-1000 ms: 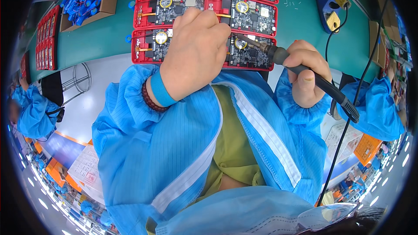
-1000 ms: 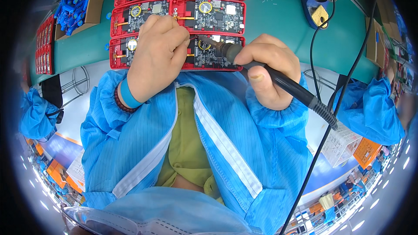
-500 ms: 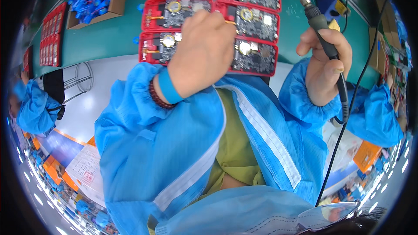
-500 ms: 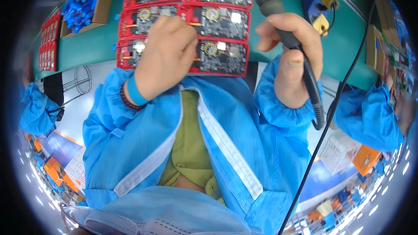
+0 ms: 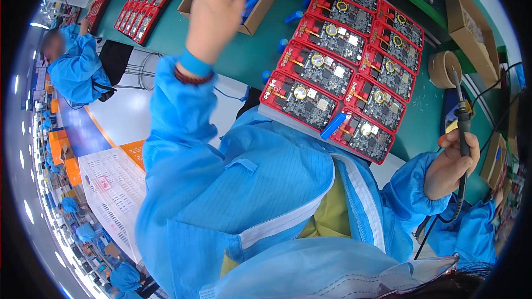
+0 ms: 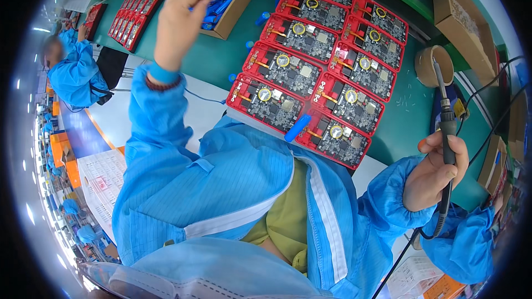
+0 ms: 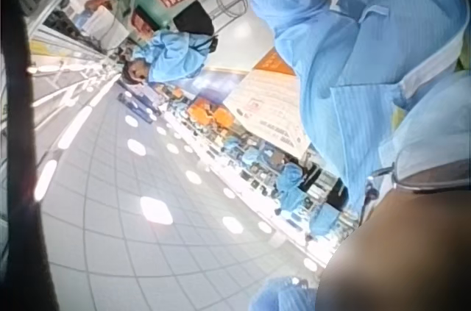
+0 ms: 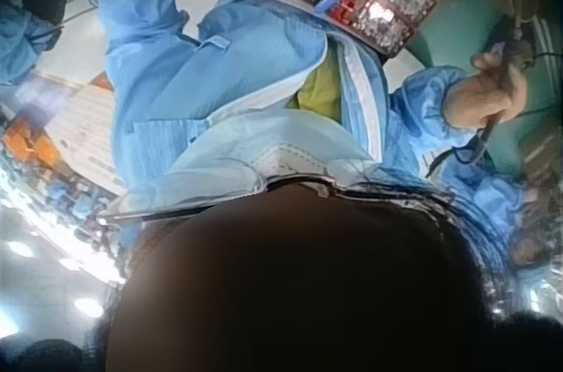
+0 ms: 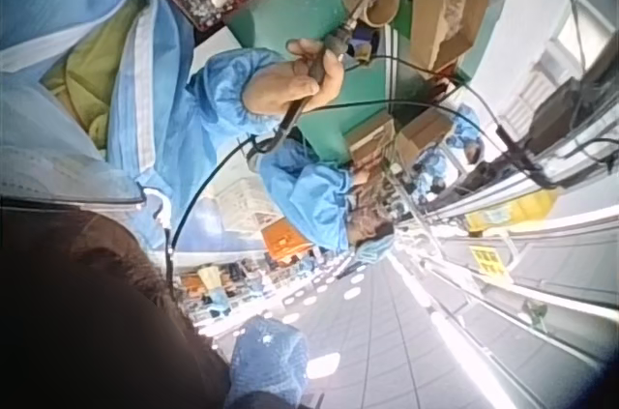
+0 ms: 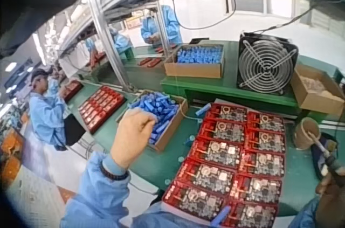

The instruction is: The person solders electronic components onto printed circuit boards with a soldering iron, then assembles the boards into circuit frames.

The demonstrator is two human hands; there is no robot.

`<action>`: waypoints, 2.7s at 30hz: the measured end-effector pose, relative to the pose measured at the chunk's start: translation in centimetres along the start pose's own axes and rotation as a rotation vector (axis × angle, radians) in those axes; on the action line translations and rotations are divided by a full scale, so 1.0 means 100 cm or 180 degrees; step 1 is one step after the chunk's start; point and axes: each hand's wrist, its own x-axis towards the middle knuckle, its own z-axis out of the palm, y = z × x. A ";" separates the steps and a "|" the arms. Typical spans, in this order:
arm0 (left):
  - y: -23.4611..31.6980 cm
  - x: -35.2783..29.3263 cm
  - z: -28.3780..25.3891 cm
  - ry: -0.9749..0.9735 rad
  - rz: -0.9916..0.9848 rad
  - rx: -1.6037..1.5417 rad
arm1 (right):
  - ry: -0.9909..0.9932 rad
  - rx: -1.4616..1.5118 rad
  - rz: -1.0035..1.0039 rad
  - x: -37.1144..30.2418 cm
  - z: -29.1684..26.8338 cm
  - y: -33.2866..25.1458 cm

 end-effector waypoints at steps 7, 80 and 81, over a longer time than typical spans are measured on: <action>-0.078 0.029 0.023 -0.1066 0.0908 0.0318 | -0.0054 0.0036 0.0114 -0.001 0.014 -0.003; 0.200 -0.024 0.034 -0.1750 -0.1308 -0.5079 | -0.0617 0.0100 -0.0127 -0.005 0.074 -0.015; 0.200 -0.024 0.033 -0.1751 -0.1090 -0.4587 | -0.0619 0.0102 -0.0118 -0.006 0.074 -0.014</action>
